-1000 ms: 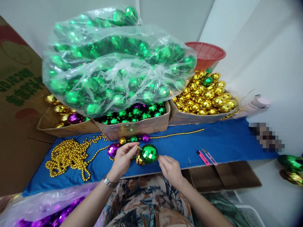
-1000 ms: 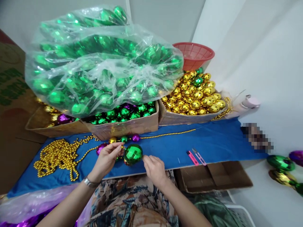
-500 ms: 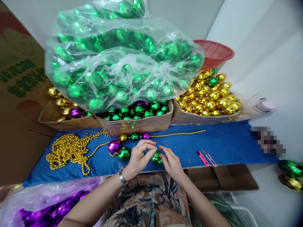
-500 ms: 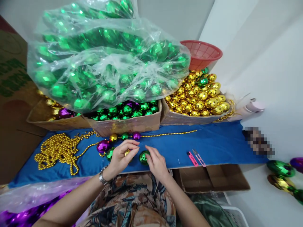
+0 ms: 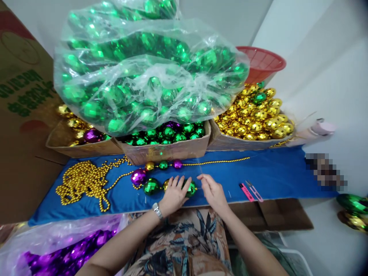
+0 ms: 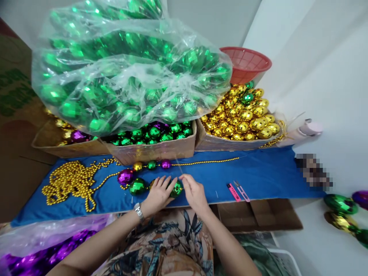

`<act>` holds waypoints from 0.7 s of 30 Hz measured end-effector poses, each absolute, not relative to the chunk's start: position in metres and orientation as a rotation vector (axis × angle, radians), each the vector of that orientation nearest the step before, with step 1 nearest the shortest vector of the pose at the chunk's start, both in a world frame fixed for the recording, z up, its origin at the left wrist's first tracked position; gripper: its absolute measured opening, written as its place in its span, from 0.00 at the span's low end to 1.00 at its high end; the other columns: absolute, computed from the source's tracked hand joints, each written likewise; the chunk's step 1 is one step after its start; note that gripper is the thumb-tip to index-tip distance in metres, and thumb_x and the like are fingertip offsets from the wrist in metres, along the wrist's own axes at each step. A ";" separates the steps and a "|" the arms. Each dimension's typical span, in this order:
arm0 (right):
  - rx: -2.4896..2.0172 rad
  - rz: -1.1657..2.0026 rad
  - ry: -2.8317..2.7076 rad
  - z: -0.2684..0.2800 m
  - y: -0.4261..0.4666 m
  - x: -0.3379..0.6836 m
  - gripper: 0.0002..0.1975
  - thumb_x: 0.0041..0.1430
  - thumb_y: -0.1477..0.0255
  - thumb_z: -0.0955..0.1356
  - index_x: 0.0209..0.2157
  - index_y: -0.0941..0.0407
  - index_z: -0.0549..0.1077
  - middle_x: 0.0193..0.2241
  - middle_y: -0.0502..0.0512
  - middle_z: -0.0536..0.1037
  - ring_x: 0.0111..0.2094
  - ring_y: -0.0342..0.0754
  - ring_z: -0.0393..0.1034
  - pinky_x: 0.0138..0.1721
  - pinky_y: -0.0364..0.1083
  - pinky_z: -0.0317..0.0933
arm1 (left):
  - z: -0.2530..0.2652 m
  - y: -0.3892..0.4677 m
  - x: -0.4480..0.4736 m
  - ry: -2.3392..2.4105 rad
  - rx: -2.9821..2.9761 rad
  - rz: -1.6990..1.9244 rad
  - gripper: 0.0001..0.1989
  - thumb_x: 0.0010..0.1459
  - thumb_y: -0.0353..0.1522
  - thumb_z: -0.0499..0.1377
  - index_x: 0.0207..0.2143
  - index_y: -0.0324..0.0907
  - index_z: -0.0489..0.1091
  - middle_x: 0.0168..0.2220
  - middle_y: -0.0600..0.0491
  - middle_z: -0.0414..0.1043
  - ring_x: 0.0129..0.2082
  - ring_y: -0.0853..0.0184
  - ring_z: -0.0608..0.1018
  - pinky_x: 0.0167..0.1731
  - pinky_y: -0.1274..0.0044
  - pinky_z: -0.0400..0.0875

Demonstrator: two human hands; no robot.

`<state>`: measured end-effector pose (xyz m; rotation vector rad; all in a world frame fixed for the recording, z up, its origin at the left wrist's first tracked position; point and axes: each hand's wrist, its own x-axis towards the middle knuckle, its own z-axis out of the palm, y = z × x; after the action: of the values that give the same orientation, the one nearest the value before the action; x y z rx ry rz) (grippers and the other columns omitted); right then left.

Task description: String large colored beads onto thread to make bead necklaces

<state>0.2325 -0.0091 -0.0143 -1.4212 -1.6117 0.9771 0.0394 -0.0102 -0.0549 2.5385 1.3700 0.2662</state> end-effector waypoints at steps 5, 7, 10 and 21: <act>-1.339 1.089 -1.103 -0.017 0.010 0.266 0.17 0.64 0.56 0.62 0.40 0.55 0.69 0.17 0.41 0.56 0.16 0.37 0.50 0.16 0.36 0.47 | -0.061 -0.015 0.023 1.375 2.697 0.091 0.35 0.58 0.24 0.51 0.67 0.36 0.45 0.44 0.41 0.72 0.49 0.53 0.70 0.56 0.54 0.56; -1.318 1.058 -0.981 -0.024 0.019 0.281 0.17 0.61 0.55 0.64 0.38 0.55 0.70 0.16 0.40 0.54 0.15 0.36 0.47 0.15 0.36 0.45 | -0.063 -0.017 0.011 1.326 2.737 0.078 0.36 0.57 0.21 0.47 0.67 0.36 0.42 0.43 0.41 0.72 0.49 0.54 0.70 0.57 0.53 0.54; -1.329 0.976 -0.870 -0.036 0.029 0.305 0.19 0.58 0.53 0.67 0.36 0.55 0.70 0.15 0.39 0.53 0.15 0.36 0.45 0.15 0.36 0.44 | -0.064 -0.019 -0.011 1.245 2.777 0.093 0.39 0.57 0.20 0.45 0.68 0.38 0.31 0.47 0.42 0.72 0.53 0.53 0.68 0.59 0.51 0.48; -1.341 0.701 -0.669 -0.041 0.039 0.358 0.21 0.56 0.52 0.68 0.38 0.56 0.70 0.15 0.38 0.51 0.15 0.35 0.44 0.16 0.36 0.43 | -0.075 -0.027 -0.082 1.374 2.802 0.024 0.46 0.51 0.17 0.46 0.68 0.45 0.30 0.48 0.46 0.71 0.53 0.55 0.68 0.60 0.52 0.47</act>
<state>0.3584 0.0393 -0.0407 -1.3407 -0.6685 0.7006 -0.0820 -0.0272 -0.0752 2.8023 1.3744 0.0239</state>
